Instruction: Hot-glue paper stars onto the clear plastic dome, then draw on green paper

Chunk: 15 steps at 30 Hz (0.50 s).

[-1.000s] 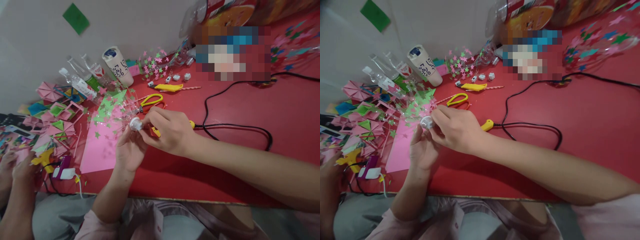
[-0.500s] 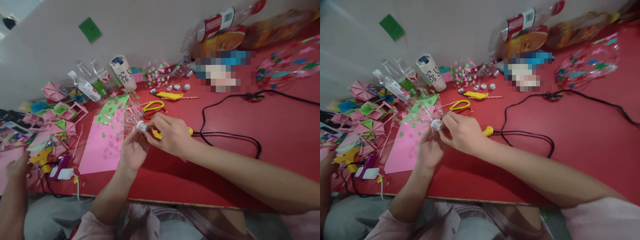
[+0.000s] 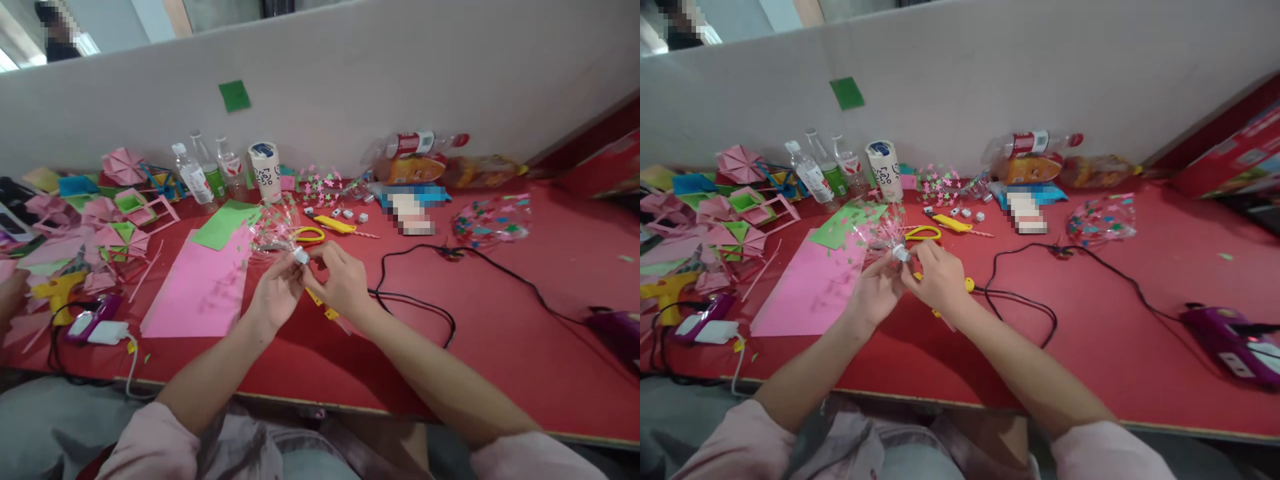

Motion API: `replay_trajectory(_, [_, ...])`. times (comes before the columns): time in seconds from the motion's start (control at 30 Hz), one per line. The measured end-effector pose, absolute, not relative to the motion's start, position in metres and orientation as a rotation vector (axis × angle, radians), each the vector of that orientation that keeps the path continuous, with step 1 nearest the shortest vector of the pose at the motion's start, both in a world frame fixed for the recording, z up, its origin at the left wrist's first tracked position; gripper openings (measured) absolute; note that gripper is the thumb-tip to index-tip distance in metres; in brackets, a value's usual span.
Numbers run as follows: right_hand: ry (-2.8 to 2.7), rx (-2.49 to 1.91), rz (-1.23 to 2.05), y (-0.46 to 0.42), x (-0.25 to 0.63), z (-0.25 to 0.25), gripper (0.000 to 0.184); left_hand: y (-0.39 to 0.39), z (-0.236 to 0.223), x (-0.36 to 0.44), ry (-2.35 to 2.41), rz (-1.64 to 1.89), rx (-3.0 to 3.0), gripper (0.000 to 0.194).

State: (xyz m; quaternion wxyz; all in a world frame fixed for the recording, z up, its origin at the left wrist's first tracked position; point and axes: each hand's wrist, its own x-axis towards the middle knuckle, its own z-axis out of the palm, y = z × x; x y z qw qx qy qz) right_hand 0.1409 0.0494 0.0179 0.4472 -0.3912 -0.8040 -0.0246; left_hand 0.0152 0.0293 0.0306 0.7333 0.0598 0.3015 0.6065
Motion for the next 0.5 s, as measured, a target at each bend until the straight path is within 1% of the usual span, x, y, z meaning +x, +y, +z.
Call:
replay_trajectory(0.17, [-1.917,-1.099,-0.11,0.055,0.136,0.018,0.005,0.038,0.035,0.02,0.643,1.369,0.184,0.016])
replay_trajectory(0.5, [-1.986,-1.16,-0.094,0.056,0.135,-0.008,0.006,0.04,0.003,0.017,0.63,1.385,0.184,0.011])
